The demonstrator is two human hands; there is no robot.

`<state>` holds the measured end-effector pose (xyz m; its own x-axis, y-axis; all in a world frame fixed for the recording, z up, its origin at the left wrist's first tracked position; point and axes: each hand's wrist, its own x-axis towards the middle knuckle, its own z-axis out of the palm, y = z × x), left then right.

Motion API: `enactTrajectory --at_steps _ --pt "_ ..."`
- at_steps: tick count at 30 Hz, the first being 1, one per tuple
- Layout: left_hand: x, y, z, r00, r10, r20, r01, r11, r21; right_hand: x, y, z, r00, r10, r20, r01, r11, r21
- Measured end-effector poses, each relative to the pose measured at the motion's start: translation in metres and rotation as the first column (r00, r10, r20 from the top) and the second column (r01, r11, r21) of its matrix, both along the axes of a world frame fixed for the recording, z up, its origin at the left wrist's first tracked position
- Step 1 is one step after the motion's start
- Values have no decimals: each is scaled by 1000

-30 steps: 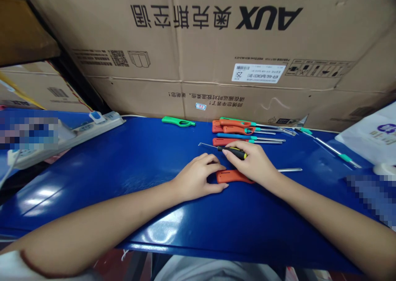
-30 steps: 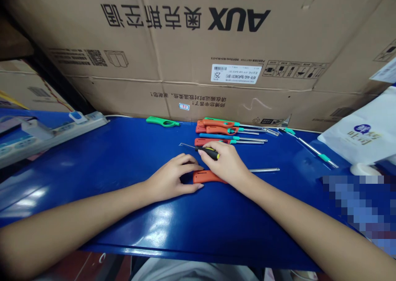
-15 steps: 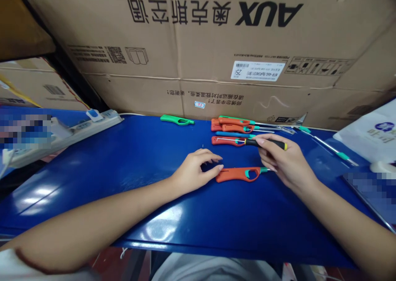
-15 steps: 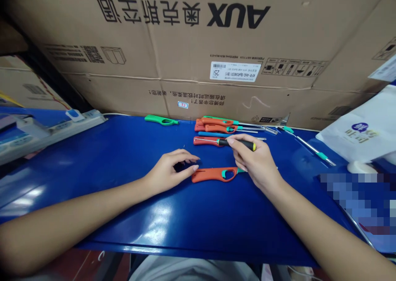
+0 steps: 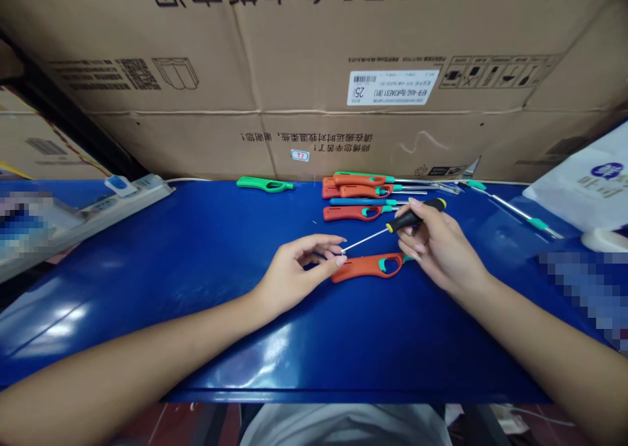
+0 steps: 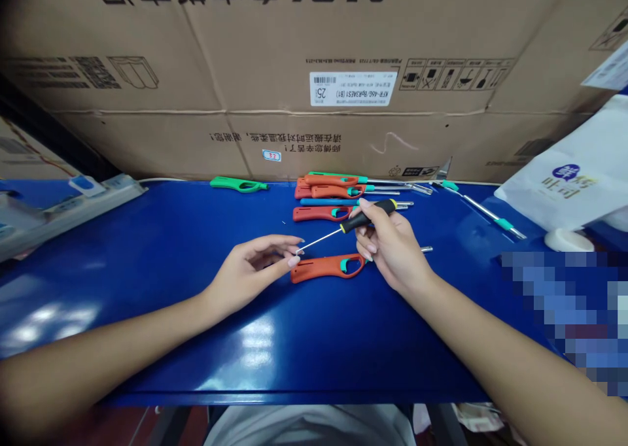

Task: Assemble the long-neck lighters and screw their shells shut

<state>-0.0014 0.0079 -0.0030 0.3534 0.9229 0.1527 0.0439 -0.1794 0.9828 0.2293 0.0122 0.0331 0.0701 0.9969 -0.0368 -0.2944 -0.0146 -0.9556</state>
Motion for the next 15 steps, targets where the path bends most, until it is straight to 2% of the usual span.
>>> enactTrajectory --at_steps 5,15 --pt "2 -5 3 999 -40 -28 42 997 71 1 2 -3 999 46 -12 -46 999 -8" --pt "-1 -3 4 997 -22 -70 28 995 93 2 0 -3 999 47 -7 -47 999 16"
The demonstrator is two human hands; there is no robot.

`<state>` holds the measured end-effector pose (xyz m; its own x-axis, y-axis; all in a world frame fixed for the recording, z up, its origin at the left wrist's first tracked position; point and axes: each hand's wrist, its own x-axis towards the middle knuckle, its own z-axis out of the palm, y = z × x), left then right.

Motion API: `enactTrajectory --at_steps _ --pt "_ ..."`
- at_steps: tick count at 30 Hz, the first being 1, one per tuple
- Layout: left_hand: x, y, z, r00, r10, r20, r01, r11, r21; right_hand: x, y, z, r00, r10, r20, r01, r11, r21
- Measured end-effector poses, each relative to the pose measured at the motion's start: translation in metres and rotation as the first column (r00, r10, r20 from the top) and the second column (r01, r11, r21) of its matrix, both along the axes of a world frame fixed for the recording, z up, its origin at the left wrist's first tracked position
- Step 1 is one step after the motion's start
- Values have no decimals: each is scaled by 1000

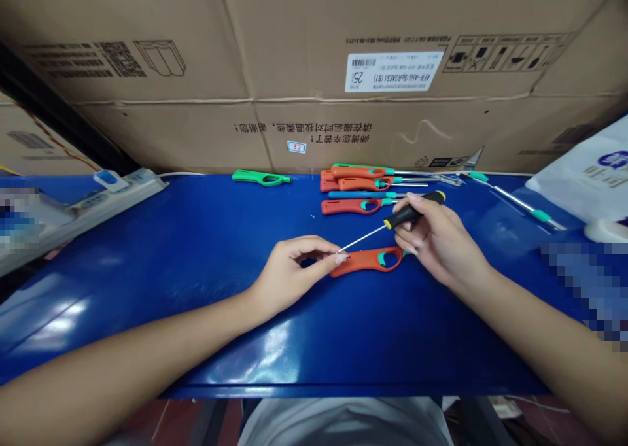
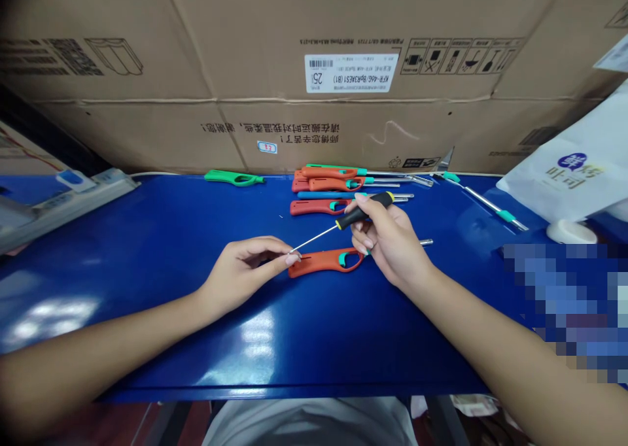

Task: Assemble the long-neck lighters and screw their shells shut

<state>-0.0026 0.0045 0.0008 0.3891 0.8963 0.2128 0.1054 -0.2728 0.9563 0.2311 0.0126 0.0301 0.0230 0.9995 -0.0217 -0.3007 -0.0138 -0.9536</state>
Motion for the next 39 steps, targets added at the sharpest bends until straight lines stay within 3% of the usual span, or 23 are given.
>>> enactTrajectory --at_steps 7,18,31,39 --pt "0 -1 -1 1000 -8 -23 9 999 39 0 0 0 999 3 45 -4 1000 10" --pt "-1 0 -1 994 -32 -104 43 993 111 1 -7 7 978 -58 199 26 987 160" --pt "-2 0 -2 987 -62 -146 89 978 187 2 -7 8 975 -72 208 40 988 152" --pt "-4 -1 -5 972 -90 -215 145 957 252 6 -14 6 962 54 268 -139 941 310"
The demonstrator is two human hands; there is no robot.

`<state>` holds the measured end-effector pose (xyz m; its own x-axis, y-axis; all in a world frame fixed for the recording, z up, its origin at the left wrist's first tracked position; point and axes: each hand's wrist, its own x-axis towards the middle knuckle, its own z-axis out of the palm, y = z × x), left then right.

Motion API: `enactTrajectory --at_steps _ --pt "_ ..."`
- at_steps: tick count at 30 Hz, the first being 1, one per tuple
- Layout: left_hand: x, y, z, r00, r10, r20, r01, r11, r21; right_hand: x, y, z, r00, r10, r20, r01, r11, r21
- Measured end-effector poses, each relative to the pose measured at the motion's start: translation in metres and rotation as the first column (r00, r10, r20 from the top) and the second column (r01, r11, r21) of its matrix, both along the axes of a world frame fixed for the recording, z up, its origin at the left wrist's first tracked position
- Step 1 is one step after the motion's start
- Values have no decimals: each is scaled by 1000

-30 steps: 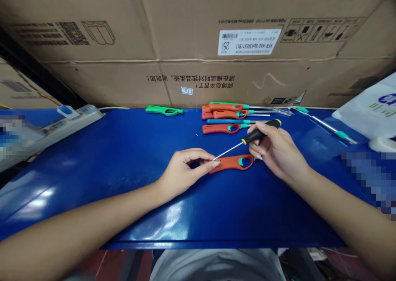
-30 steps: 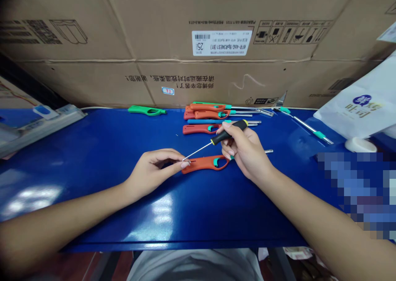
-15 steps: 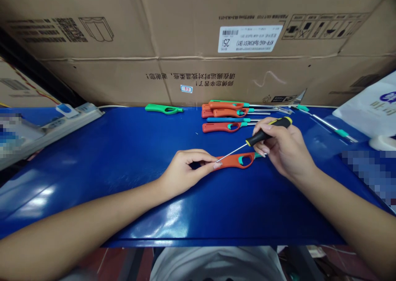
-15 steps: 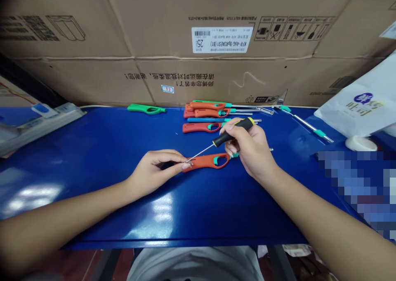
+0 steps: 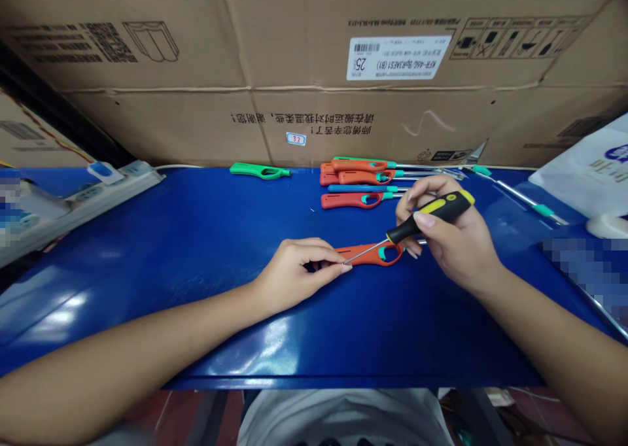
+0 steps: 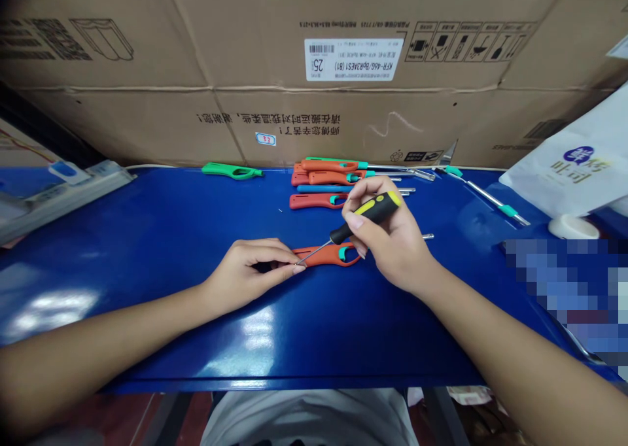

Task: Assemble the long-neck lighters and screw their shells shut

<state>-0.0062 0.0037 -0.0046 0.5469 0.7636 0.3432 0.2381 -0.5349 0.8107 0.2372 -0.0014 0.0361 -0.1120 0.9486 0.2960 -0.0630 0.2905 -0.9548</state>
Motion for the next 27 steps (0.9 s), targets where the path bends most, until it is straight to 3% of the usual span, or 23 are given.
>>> enactTrajectory --at_steps 3,8,14,16,20,27 --pt "1 -2 1 999 -45 -3 45 999 22 1 -7 3 996 47 78 -50 998 33" --pt "2 -3 4 997 -61 -44 62 998 22 -2 -18 4 973 8 231 -55 978 199" --pt "2 -2 5 990 -128 -54 131 990 52 -14 -26 1 983 10 181 -45 980 192" --pt "1 -2 5 987 -148 -58 152 987 60 -18 -25 -1 988 -20 152 -22 963 269" --pt "2 -3 3 987 -152 -57 156 985 74 -20 -19 -5 991 16 136 -79 877 474" --pt "5 -2 4 988 -124 -95 138 978 155 -18 -17 -4 987 7 163 -91 854 512"
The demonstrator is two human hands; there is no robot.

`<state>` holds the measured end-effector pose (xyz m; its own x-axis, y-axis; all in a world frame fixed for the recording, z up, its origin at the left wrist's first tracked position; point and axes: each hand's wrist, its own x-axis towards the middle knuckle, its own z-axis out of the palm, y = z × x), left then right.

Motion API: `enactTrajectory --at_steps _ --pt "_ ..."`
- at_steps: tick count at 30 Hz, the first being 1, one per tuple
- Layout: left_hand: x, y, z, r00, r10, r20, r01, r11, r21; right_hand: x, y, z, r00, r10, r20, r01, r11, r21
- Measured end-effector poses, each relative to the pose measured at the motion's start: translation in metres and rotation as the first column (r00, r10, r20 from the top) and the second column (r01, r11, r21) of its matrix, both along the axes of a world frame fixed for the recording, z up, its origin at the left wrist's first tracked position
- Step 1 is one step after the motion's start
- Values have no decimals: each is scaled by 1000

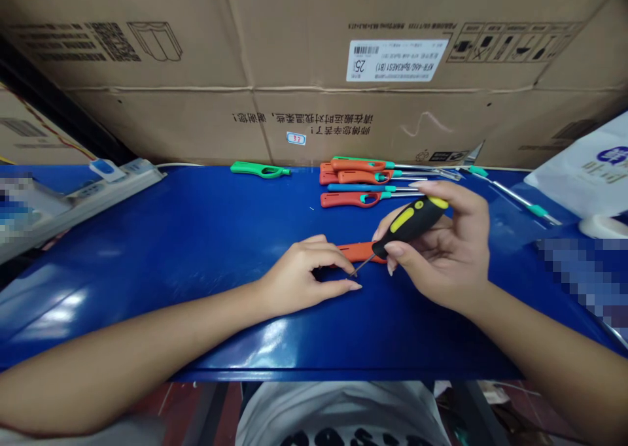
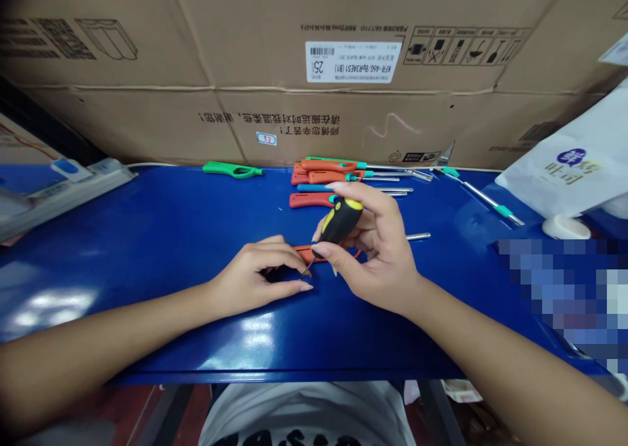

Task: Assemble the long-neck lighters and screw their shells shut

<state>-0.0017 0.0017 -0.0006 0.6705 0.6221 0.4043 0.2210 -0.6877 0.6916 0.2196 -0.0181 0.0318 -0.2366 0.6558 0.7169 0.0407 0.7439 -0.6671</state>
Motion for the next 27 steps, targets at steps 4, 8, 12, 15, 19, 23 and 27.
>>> enactTrajectory --at_steps 4,8,12,15,19,23,27 --pt "-4 3 3 988 126 -85 -117 988 101 3 3 1 997 -63 -44 65 998 26" --pt "-8 6 3 973 149 -177 -132 986 107 6 8 1 987 -130 -97 137 988 70" --pt "-8 5 2 979 53 -195 -42 997 57 7 11 0 980 -157 -125 168 982 84" --pt "-6 2 1 983 27 -183 -21 999 33 5 9 -2 986 -128 -103 136 988 67" --pt "-3 -1 -1 989 14 -149 -11 1000 20 1 7 -4 994 -87 -69 91 994 68" --pt "-2 -2 1 992 99 -79 -95 994 56 -1 7 -4 994 -83 -75 89 993 76" --pt "-2 -2 5 982 187 -12 -186 979 80 0 8 -2 987 -111 -120 119 991 61"
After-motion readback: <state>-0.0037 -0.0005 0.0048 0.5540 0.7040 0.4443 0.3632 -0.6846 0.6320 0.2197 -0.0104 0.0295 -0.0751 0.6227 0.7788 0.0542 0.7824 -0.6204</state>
